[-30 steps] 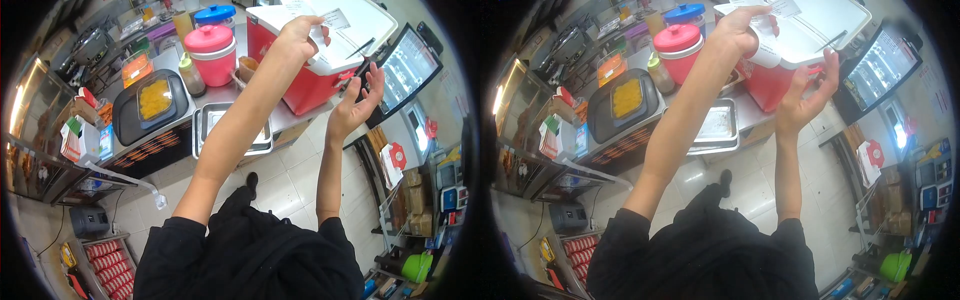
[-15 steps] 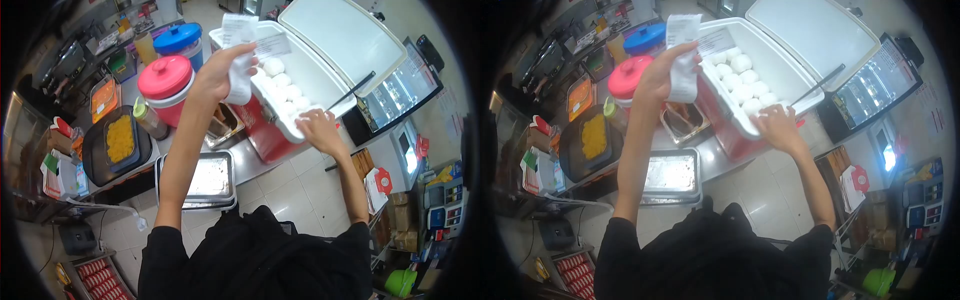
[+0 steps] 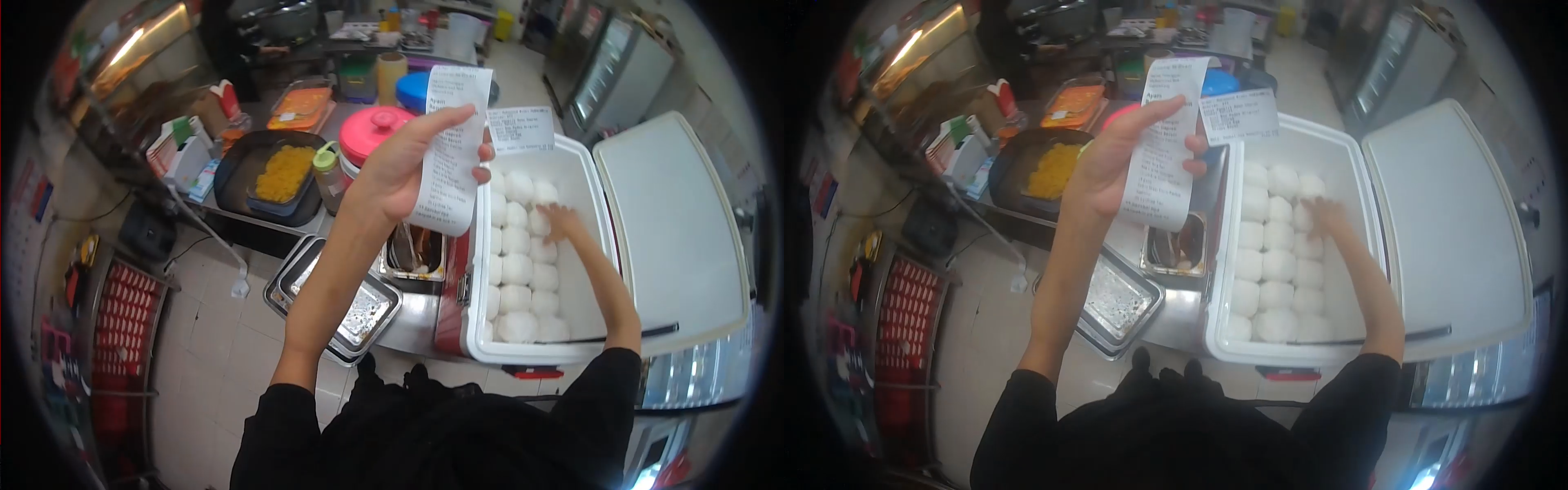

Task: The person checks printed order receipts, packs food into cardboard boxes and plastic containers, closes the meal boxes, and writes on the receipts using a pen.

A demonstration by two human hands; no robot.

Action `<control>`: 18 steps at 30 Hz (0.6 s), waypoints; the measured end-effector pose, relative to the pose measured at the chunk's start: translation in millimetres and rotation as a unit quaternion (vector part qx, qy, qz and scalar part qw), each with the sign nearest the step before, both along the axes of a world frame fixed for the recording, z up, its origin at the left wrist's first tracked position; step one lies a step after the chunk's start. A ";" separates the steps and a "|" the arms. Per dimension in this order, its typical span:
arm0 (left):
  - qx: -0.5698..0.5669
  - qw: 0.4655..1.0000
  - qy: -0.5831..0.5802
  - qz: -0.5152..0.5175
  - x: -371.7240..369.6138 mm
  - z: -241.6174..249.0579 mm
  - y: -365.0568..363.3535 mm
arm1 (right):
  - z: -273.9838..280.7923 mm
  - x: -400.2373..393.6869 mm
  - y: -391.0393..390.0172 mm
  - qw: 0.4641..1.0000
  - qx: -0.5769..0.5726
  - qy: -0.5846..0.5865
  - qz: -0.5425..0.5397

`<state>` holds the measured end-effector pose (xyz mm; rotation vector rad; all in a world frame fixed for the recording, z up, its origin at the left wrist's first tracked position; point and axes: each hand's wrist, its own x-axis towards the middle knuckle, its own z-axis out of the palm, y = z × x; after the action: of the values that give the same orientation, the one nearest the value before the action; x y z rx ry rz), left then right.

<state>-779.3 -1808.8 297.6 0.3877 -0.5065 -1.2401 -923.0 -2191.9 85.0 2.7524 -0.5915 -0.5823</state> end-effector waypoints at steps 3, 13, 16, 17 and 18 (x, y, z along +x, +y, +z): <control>0.002 0.999 0.024 0.025 -8.9 5.1 8.0 | 1.7 3.2 14.1 0.998 -0.015 -0.054 0.021; -0.007 0.997 0.005 0.082 -31.3 13.8 46.8 | 44.7 38.7 4.3 0.996 0.064 0.023 0.049; -0.011 0.996 -0.016 0.082 -24.9 15.9 72.0 | 129.7 50.5 29.6 0.994 0.067 -0.069 0.053; -0.014 0.996 -0.026 0.083 -21.3 15.7 83.3 | 162.4 55.7 45.3 0.989 0.064 -0.125 0.053; -0.019 0.995 -0.028 0.096 -14.8 15.9 97.1 | 196.6 63.1 70.3 0.976 0.075 -0.192 0.071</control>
<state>-794.0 -1711.7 313.5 0.4290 -0.5272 -1.0349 -859.9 -2121.6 281.6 3.0422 -0.4374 -0.0594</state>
